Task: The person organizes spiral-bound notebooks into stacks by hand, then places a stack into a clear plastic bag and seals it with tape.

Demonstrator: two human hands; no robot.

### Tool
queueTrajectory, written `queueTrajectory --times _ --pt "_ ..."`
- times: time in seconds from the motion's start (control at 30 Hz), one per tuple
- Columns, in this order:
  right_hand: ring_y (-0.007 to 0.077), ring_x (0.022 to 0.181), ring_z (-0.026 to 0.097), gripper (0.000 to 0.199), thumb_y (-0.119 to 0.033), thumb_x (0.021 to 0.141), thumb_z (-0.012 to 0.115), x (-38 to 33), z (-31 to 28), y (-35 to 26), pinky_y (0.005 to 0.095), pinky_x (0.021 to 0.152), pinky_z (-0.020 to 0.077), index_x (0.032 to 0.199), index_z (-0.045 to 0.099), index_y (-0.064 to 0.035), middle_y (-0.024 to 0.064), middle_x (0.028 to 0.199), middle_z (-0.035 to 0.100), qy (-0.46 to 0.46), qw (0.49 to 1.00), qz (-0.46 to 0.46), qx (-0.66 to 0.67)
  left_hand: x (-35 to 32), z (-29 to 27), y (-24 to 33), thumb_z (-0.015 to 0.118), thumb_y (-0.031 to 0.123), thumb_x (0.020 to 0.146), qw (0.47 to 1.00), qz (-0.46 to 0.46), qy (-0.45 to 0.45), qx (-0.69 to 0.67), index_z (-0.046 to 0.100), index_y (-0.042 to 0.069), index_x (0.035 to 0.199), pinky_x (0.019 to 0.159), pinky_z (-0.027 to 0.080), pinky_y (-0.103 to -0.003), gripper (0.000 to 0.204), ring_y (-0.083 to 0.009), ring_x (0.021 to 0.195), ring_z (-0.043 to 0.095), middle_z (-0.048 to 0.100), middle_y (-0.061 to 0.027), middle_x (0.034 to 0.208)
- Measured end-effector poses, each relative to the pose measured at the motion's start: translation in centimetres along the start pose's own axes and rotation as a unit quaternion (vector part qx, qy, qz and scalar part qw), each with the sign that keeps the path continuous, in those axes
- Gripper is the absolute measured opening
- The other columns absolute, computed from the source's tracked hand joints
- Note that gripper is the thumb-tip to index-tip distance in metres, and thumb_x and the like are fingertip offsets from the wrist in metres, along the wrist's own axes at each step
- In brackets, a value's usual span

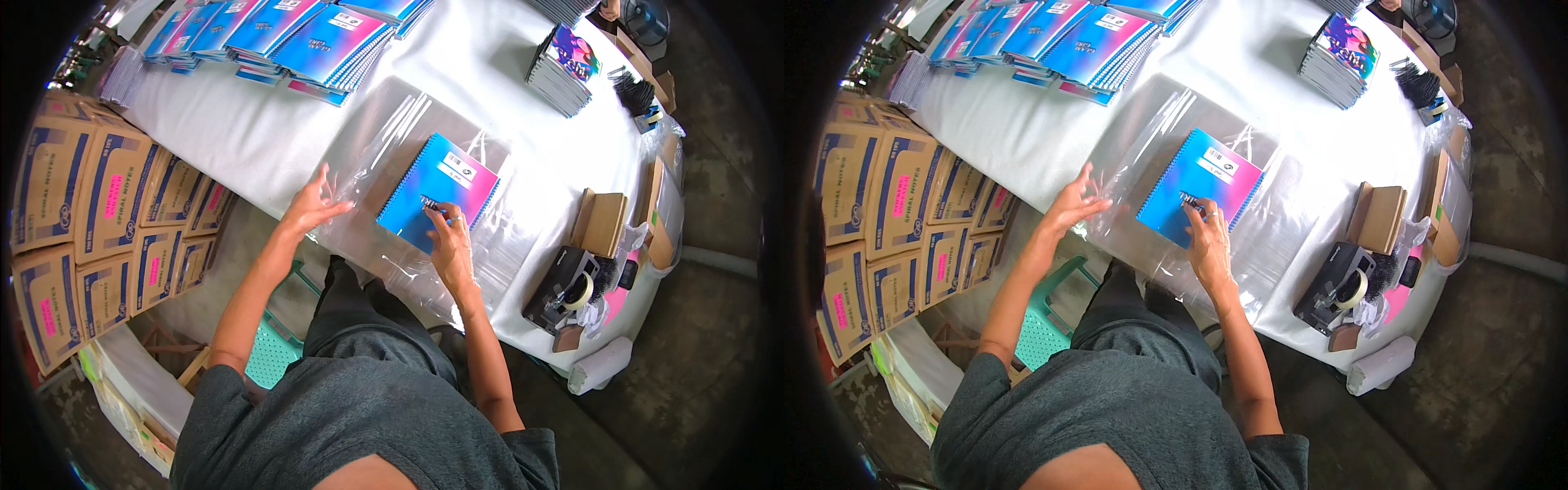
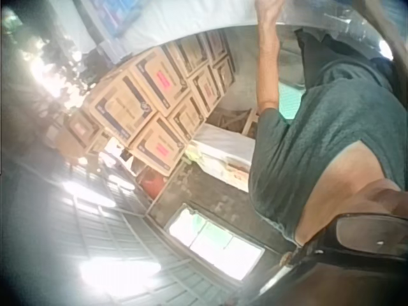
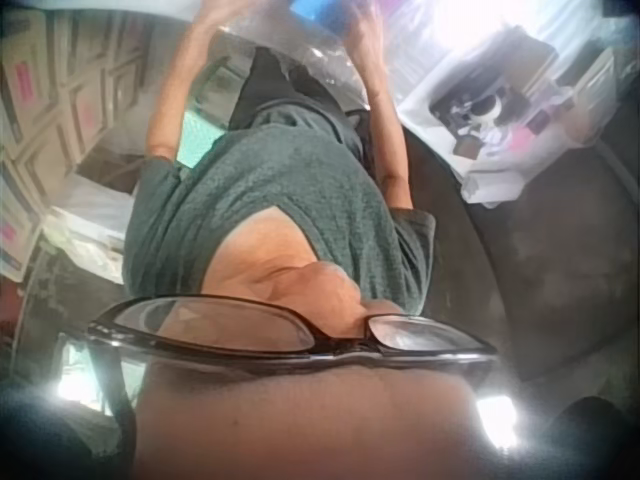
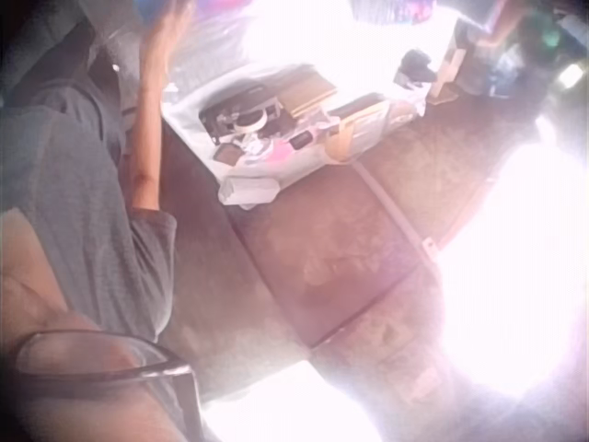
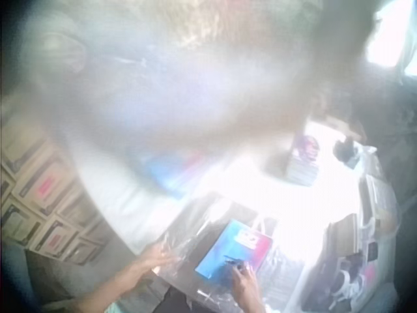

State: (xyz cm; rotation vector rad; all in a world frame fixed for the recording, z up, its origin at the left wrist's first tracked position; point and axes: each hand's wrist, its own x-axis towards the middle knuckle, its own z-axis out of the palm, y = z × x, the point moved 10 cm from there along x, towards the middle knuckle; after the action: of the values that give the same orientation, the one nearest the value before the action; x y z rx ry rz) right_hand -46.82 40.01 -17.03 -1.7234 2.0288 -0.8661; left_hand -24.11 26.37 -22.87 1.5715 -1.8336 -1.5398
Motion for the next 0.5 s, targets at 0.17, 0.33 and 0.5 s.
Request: queueTrajectory --times 0.17,0.33,0.5 --pt "0.0272 0.109 0.051 0.035 -0.036 0.096 0.051 1.6 2.8 1.4 0.0461 0.093 0.0320 0.097 0.069 -0.0065 0.0112 0.115 0.060 -0.089 0.974 0.134 0.160 -2.7 3.6 0.5 0.062 -0.002 0.083 0.968 -0.006 -0.154 -0.200 0.031 0.008 0.147 0.093 0.048 -0.033 0.072 -0.0228 0.126 0.049 0.046 -0.0155 0.141" --pt "0.0265 0.110 0.050 0.048 -0.051 0.093 0.051 2.4 3.8 1.9 0.0493 0.095 0.0271 0.092 0.070 -0.0066 0.0107 0.115 0.060 -0.086 0.966 0.211 0.126 -8.1 10.8 5.6 0.052 -0.009 0.081 0.955 0.207 -0.211 0.006 0.052 0.013 0.134 0.099 0.044 -0.031 0.058 -0.0232 0.128 0.048 0.048 -0.0110 0.142" --pt "0.0267 0.100 0.051 0.029 -0.035 0.079 0.066 2.3 4.4 3.3 0.0485 0.090 0.0278 0.083 0.068 -0.0058 0.0085 0.097 0.061 -0.062 0.962 0.225 0.141 -9.0 11.4 8.6 0.055 -0.007 0.080 0.901 0.090 -0.399 -0.144 0.059 0.013 0.129 0.096 0.047 -0.035 0.053 -0.0304 0.131 0.044 0.048 -0.0129 0.140"
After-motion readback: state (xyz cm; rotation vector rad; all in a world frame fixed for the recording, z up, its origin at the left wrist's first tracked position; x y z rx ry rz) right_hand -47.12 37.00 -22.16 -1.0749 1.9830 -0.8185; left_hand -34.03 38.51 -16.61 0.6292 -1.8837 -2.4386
